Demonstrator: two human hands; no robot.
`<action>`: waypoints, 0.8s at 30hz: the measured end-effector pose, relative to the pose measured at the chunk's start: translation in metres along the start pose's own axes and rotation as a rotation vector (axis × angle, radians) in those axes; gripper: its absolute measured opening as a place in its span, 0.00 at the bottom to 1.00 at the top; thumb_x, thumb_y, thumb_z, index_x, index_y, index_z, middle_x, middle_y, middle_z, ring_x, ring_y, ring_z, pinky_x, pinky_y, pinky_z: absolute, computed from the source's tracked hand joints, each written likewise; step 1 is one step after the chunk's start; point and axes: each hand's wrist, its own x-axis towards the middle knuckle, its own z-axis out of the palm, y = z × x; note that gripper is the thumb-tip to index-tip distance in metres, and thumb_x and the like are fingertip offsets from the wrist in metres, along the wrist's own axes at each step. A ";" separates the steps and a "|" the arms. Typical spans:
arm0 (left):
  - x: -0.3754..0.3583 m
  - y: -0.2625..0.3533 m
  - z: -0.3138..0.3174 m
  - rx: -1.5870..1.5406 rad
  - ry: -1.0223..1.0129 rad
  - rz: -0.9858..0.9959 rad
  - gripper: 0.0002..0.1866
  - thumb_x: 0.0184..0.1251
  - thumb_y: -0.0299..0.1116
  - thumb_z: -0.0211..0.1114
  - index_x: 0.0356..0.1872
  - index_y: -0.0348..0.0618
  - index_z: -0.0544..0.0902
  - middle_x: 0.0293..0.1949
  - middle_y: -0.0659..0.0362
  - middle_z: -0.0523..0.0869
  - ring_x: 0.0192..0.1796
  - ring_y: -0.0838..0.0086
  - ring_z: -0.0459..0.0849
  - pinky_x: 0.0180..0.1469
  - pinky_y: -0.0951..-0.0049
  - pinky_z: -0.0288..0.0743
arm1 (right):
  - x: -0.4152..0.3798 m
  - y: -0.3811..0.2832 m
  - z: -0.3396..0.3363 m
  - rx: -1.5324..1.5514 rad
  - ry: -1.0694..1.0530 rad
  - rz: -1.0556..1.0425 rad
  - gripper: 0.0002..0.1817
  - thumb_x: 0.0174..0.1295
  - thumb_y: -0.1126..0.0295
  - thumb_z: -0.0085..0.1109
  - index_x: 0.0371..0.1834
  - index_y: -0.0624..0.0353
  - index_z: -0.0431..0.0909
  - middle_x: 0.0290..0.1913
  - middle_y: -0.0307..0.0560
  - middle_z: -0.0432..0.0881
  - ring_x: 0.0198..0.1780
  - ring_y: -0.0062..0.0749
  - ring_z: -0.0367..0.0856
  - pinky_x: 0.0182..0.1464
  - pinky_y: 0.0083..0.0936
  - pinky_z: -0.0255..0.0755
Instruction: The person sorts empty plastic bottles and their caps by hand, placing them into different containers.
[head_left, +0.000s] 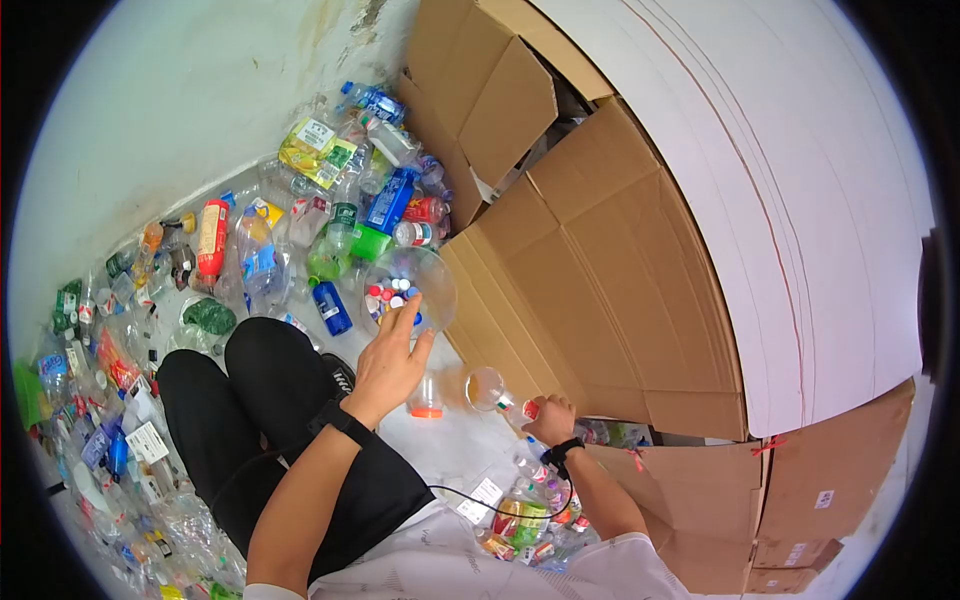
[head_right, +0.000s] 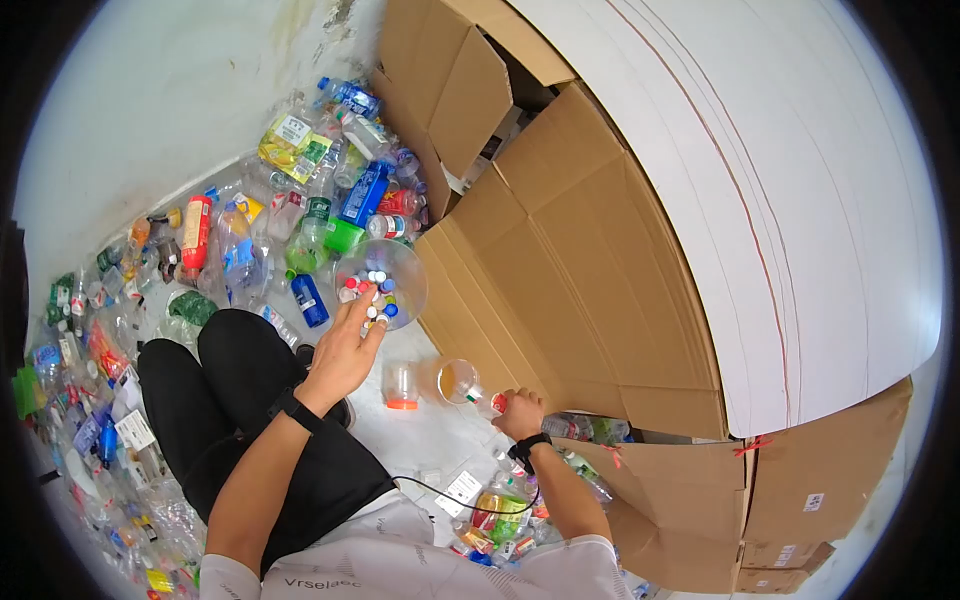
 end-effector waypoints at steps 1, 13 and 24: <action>-0.002 0.000 0.001 -0.014 0.008 0.018 0.30 0.76 0.42 0.56 0.74 0.41 0.65 0.66 0.44 0.75 0.60 0.48 0.81 0.59 0.54 0.77 | 0.008 0.004 0.006 -0.006 -0.003 -0.002 0.30 0.37 0.55 0.80 0.49 0.50 0.87 0.49 0.50 0.84 0.56 0.48 0.80 0.59 0.46 0.68; -0.018 0.022 -0.015 -0.552 -0.080 -0.154 0.30 0.81 0.48 0.51 0.76 0.42 0.64 0.70 0.42 0.73 0.52 0.61 0.87 0.55 0.64 0.79 | 0.065 -0.009 0.008 -0.514 -0.130 -0.046 0.16 0.52 0.59 0.67 0.44 0.49 0.89 0.53 0.47 0.84 0.60 0.43 0.78 0.61 0.44 0.63; -0.015 0.023 -0.036 -1.155 -0.247 -0.382 0.41 0.79 0.67 0.34 0.80 0.47 0.59 0.68 0.43 0.76 0.62 0.54 0.83 0.62 0.58 0.78 | 0.063 -0.016 -0.004 -0.592 -0.137 -0.044 0.16 0.57 0.58 0.63 0.47 0.48 0.89 0.54 0.46 0.84 0.60 0.41 0.78 0.62 0.45 0.61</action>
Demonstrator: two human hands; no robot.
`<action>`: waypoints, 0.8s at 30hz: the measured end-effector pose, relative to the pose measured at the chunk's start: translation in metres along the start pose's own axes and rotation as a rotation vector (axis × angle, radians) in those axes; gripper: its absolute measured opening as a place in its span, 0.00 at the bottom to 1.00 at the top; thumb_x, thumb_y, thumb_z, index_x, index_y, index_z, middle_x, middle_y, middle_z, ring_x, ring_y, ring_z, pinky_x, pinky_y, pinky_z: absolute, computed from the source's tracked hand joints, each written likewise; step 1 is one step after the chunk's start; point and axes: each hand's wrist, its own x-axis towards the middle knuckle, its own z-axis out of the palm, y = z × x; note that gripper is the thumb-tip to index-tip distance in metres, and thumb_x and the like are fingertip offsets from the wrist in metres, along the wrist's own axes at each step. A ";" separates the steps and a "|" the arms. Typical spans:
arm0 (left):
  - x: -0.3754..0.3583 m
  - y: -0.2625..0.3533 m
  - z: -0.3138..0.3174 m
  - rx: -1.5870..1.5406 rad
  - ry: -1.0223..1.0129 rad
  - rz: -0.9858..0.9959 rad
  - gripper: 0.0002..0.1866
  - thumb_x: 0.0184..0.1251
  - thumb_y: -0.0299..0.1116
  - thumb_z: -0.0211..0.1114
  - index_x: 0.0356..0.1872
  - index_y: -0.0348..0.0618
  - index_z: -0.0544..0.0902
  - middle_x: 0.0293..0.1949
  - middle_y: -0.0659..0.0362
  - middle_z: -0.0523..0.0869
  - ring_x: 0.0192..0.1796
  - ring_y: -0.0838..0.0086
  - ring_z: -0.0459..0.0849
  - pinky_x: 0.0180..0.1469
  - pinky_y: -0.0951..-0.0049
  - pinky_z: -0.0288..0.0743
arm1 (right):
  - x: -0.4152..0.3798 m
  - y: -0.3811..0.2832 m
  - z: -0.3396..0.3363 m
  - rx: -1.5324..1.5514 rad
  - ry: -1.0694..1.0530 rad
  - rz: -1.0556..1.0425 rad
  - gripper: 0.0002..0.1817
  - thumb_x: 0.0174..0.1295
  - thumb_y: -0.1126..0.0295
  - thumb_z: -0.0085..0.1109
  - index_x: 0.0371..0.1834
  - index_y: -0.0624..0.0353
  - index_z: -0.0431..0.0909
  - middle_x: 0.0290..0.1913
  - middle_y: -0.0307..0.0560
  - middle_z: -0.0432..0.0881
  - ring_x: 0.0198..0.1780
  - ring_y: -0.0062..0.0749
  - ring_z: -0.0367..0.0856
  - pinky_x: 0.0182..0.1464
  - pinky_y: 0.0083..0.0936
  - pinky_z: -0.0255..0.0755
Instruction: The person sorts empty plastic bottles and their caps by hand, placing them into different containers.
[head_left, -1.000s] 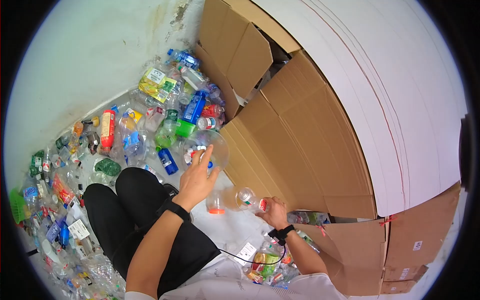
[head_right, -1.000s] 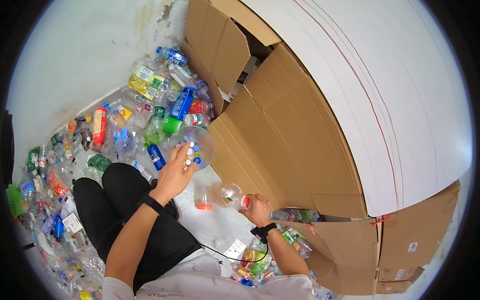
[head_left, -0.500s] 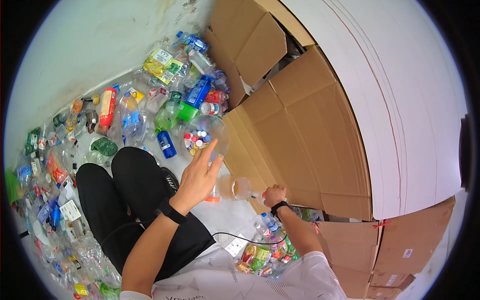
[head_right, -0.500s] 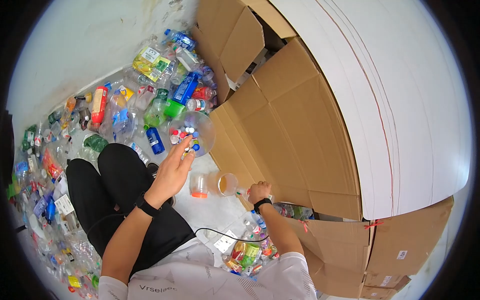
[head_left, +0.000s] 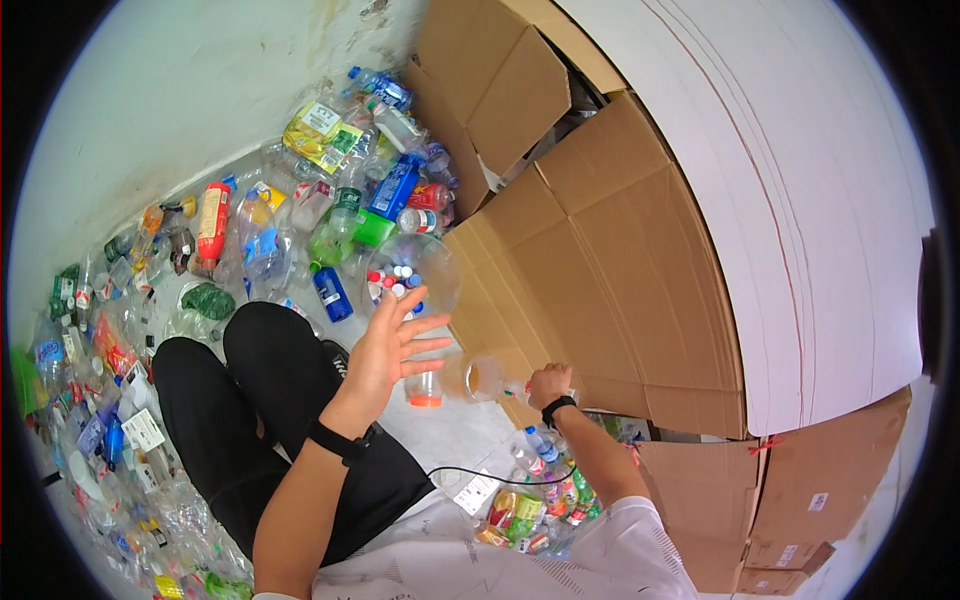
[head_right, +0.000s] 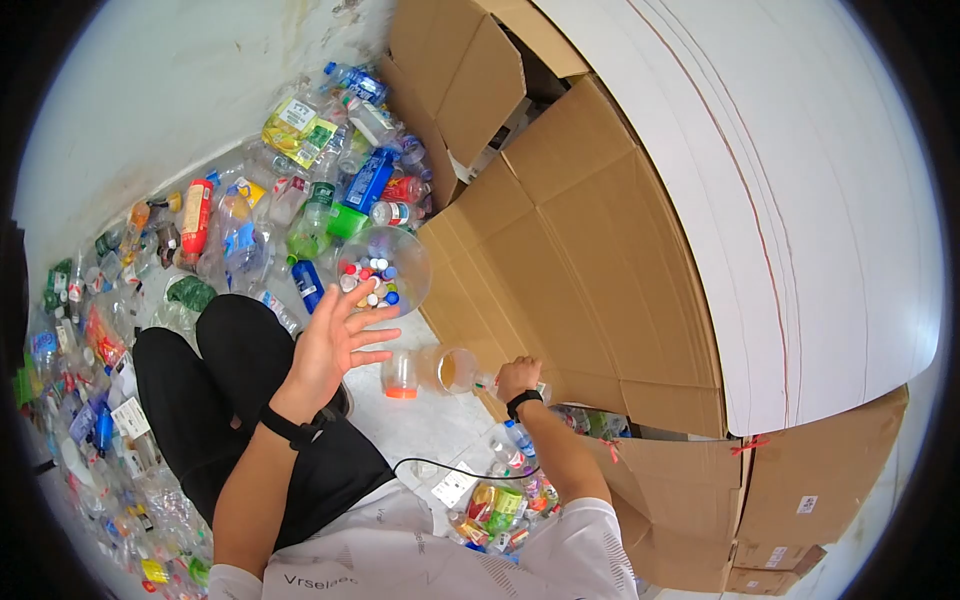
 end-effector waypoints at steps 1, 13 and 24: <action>0.000 0.002 -0.002 -0.096 -0.038 -0.035 0.43 0.78 0.69 0.32 0.80 0.45 0.59 0.67 0.41 0.77 0.63 0.52 0.82 0.64 0.57 0.76 | 0.000 0.000 0.002 0.020 -0.011 -0.001 0.17 0.56 0.58 0.64 0.47 0.48 0.89 0.54 0.46 0.84 0.60 0.41 0.78 0.62 0.45 0.62; -0.023 0.021 0.000 -0.519 -0.360 -0.007 0.50 0.72 0.76 0.26 0.81 0.46 0.55 0.72 0.35 0.69 0.74 0.45 0.69 0.74 0.49 0.61 | -0.005 0.008 0.023 0.369 -0.211 0.170 0.32 0.37 0.53 0.81 0.49 0.52 0.89 0.59 0.50 0.84 0.64 0.46 0.79 0.67 0.43 0.68; -0.034 0.024 -0.001 -0.441 -0.339 0.013 0.50 0.72 0.76 0.28 0.81 0.46 0.54 0.74 0.36 0.66 0.76 0.45 0.66 0.75 0.47 0.59 | -0.017 -0.007 0.140 1.248 -0.430 -0.043 0.30 0.41 0.47 0.83 0.43 0.57 0.90 0.41 0.42 0.89 0.46 0.27 0.84 0.53 0.29 0.75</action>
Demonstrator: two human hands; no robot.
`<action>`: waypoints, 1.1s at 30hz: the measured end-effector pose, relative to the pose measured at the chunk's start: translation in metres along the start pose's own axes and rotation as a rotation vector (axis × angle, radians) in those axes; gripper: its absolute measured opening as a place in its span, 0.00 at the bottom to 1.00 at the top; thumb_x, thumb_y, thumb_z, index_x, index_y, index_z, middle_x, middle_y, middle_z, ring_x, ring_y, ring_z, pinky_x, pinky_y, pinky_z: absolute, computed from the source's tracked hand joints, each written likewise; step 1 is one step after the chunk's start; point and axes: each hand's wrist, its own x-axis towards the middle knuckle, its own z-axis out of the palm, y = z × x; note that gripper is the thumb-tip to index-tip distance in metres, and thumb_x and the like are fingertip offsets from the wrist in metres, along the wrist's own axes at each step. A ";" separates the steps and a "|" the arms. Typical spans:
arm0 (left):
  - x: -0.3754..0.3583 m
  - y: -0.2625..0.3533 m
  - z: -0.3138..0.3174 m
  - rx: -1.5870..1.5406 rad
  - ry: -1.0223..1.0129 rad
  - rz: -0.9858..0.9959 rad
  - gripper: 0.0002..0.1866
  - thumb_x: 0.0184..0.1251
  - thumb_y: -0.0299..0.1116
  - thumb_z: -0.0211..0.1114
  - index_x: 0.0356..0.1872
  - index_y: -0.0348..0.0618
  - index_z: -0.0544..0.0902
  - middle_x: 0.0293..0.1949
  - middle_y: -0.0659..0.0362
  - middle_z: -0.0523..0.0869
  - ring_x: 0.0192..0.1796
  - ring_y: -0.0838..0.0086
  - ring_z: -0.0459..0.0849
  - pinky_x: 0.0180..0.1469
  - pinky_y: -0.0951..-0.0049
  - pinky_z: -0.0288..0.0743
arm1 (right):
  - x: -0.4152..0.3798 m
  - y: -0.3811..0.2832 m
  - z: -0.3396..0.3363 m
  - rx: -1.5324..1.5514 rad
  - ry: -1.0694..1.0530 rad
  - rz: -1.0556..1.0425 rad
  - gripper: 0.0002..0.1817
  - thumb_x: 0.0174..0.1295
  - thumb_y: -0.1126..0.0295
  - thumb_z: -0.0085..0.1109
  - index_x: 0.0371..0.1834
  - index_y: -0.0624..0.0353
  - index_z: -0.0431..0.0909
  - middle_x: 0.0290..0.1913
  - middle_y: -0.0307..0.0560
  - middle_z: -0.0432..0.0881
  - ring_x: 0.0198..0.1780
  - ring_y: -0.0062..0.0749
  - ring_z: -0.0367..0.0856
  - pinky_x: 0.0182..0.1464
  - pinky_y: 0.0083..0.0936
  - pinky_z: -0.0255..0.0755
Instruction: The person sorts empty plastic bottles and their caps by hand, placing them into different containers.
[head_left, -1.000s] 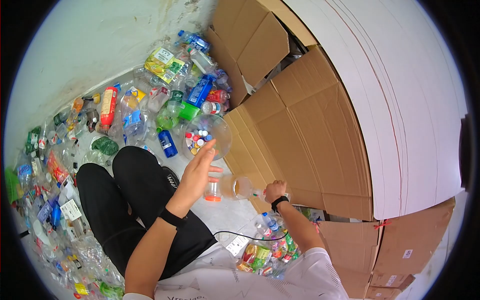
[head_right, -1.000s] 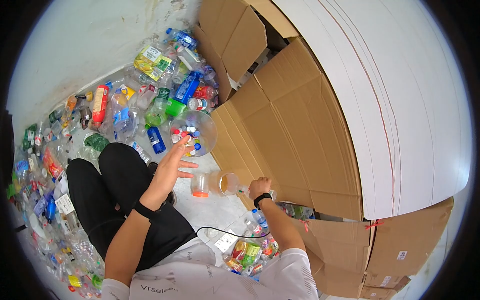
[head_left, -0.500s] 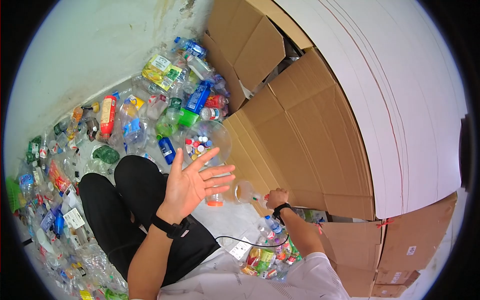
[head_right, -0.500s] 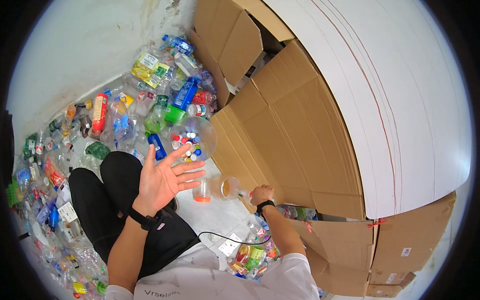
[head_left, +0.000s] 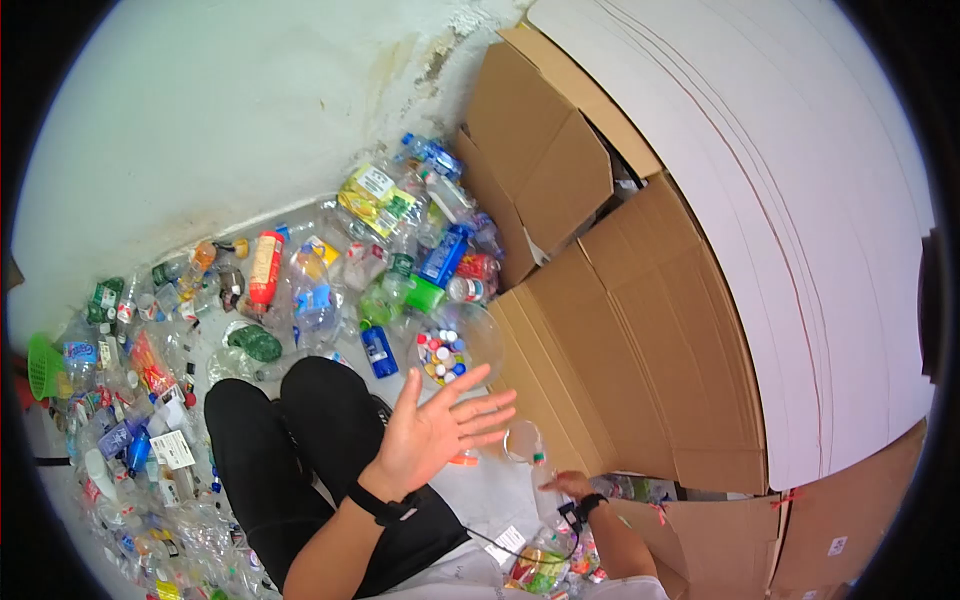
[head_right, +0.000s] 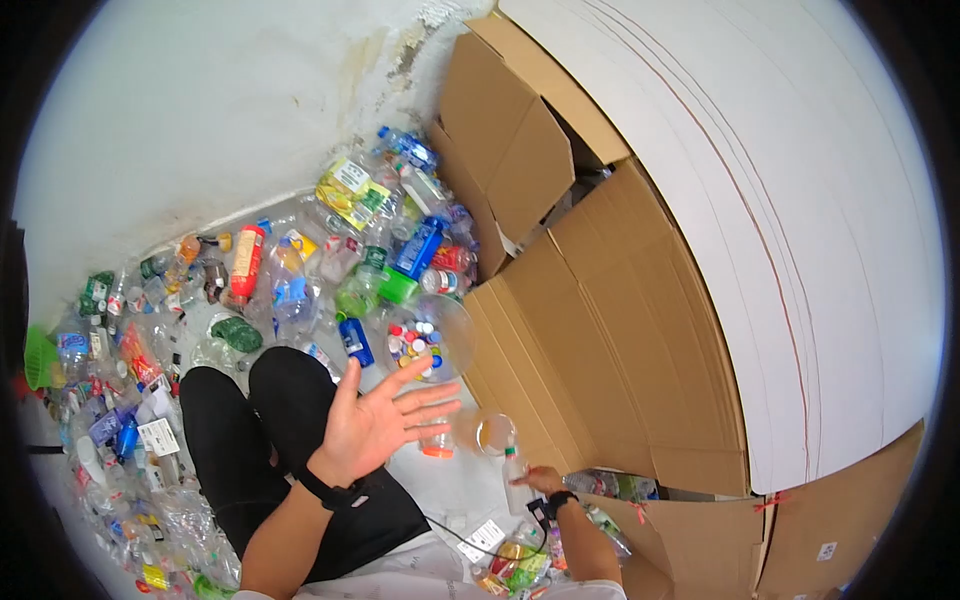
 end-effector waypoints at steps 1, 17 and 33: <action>-0.002 0.000 -0.001 0.012 0.001 0.012 0.50 0.72 0.76 0.28 0.81 0.46 0.54 0.74 0.36 0.66 0.76 0.45 0.66 0.75 0.47 0.59 | -0.006 -0.007 0.001 -0.239 -0.050 -0.063 0.37 0.40 0.31 0.75 0.35 0.57 0.85 0.34 0.48 0.87 0.43 0.38 0.85 0.51 0.30 0.75; -0.032 0.003 0.018 0.068 -0.025 0.034 0.48 0.75 0.72 0.27 0.80 0.43 0.56 0.72 0.36 0.69 0.77 0.47 0.64 0.76 0.44 0.57 | -0.076 -0.394 -0.133 -0.266 0.956 -0.726 0.54 0.46 0.51 0.81 0.74 0.63 0.64 0.64 0.63 0.78 0.66 0.50 0.78 0.66 0.40 0.72; -0.111 0.069 0.009 0.063 0.236 0.545 0.44 0.78 0.67 0.32 0.70 0.34 0.71 0.58 0.34 0.82 0.63 0.44 0.81 0.64 0.47 0.75 | -0.155 -0.399 -0.087 1.311 -0.752 -0.711 0.51 0.72 0.28 0.31 0.77 0.68 0.59 0.74 0.70 0.66 0.75 0.55 0.67 0.76 0.49 0.61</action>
